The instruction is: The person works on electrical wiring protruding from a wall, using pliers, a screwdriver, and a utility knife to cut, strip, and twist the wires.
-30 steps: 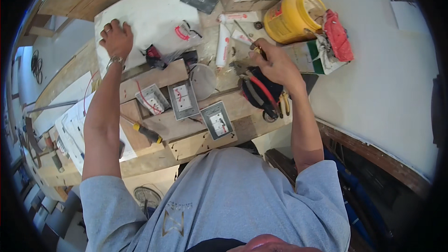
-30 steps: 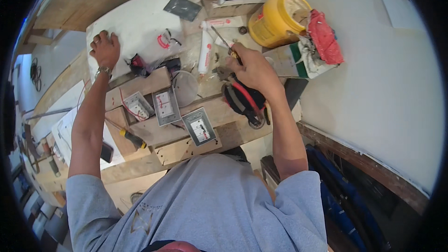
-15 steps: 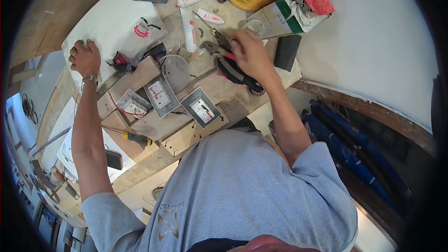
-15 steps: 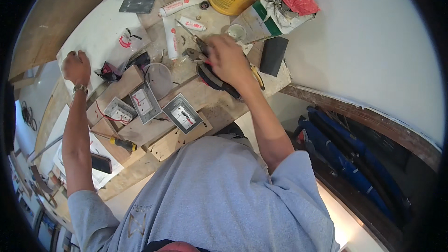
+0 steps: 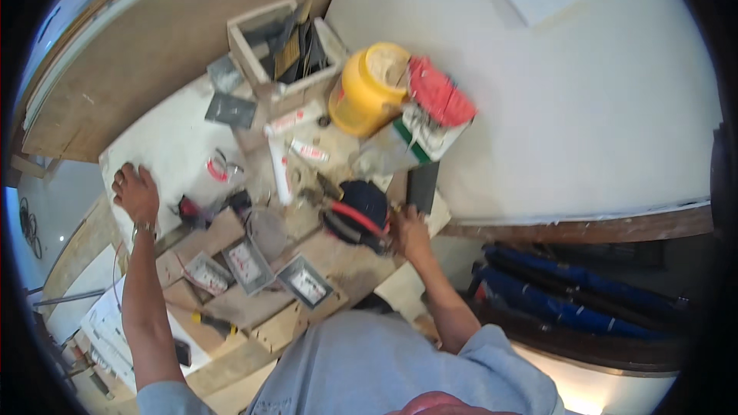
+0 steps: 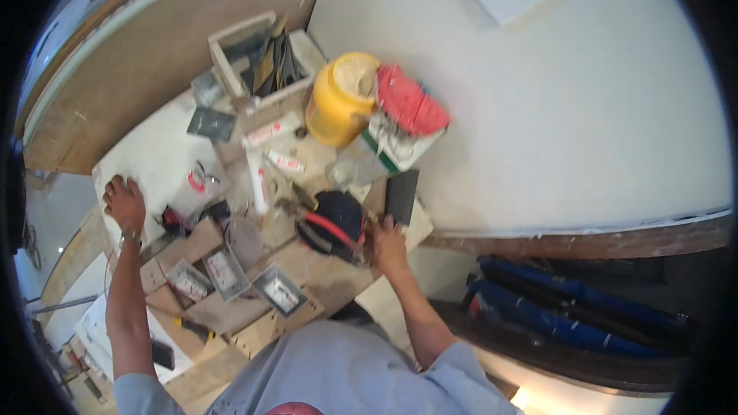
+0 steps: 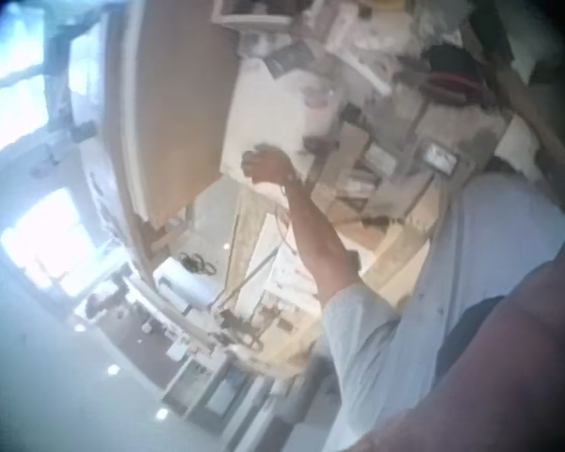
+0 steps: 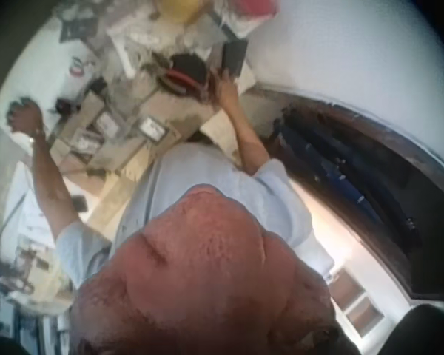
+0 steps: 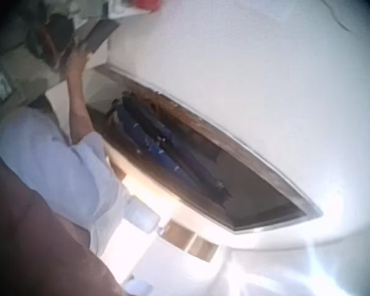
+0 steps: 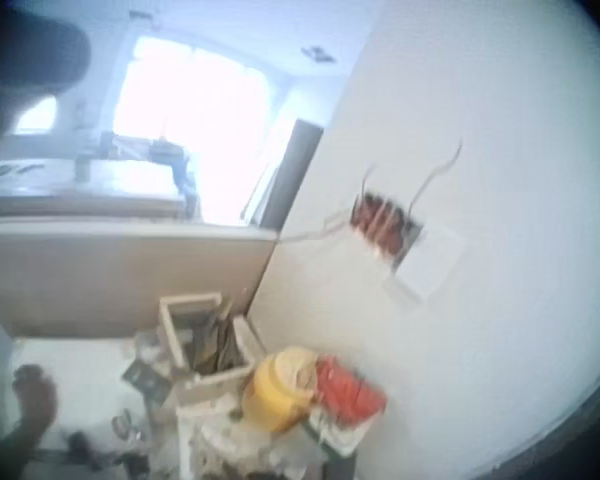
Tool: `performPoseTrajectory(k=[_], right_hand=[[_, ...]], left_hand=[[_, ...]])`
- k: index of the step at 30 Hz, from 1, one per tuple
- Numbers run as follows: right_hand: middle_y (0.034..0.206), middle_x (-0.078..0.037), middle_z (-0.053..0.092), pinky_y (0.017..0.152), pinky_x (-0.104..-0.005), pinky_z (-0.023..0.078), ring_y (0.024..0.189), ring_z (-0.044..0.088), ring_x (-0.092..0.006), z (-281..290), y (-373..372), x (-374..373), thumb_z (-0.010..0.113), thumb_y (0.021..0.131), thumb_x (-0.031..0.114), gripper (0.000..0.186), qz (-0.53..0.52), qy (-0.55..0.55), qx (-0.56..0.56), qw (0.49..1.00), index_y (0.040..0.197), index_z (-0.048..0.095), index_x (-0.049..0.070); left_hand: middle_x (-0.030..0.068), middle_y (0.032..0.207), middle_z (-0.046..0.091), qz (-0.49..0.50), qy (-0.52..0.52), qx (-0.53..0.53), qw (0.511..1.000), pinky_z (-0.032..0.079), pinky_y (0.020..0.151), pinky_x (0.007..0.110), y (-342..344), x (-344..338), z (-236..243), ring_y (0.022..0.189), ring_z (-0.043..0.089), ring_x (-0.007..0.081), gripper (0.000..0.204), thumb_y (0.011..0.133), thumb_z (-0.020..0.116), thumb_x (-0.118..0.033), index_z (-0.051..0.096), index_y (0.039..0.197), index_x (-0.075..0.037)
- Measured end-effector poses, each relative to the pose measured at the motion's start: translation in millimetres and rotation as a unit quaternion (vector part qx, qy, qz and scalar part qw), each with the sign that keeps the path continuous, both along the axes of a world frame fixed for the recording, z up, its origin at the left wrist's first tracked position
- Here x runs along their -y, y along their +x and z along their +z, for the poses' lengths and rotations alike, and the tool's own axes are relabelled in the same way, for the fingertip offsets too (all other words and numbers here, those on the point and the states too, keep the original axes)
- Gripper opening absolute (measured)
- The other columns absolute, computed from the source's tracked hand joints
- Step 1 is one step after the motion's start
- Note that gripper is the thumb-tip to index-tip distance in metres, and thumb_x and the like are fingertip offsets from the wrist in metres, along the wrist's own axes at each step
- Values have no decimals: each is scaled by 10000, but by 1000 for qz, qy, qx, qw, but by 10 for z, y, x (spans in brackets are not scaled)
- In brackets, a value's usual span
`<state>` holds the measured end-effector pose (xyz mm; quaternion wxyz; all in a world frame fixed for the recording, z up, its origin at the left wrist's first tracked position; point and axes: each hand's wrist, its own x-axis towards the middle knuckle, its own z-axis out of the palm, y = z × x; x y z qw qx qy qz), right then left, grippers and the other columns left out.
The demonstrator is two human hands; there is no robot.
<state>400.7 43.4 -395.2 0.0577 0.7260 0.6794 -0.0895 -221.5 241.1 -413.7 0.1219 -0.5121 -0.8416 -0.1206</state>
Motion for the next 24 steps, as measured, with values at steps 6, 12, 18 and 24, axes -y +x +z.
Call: performPoseTrajectory(k=[6, 12, 18, 24], right_hand=[[1092, -207, 588, 800, -508, 526, 953, 620, -398, 535, -1, 63, 717, 889, 242, 314, -59, 64, -127, 988, 1086, 617, 20], [838, -99, 655, 647, -321, 502, 698, 632, -193, 1688, 42, 248, 720, 948, 303, 305, -316, -114, -501, 798, 1027, 627, 23], [804, -92, 656, 595, -294, 515, 675, 647, -175, 2530, -542, -410, 708, 960, 377, 359, -130, 7, -742, 658, 1044, 612, 42], [1134, -120, 642, 745, -384, 550, 971, 657, -234, 3063, -983, -1893, 612, 1040, 338, 297, -86, 115, -795, 589, 1146, 588, 62]], left_hand=[[131, 1343, 546, -11, 13, 9, 1000, 383, 989, 571, 44, 31, 89, 1279, 477, 361, 365, 1027, 522, -373, 527, 1295, -125], [137, 1342, 543, -10, 13, 17, 1000, 384, 984, 562, 40, 32, 86, 1277, 475, 359, 359, 1024, 529, -364, 523, 1287, -120], [142, 1341, 542, -10, 9, 17, 1000, 384, 982, 562, 87, 44, 172, 1275, 475, 361, 354, 1024, 527, -356, 520, 1283, -115], [146, 1334, 540, -14, 7, 25, 1000, 386, 980, 564, 97, 56, 200, 1271, 474, 367, 351, 1022, 525, -353, 516, 1271, -105]])
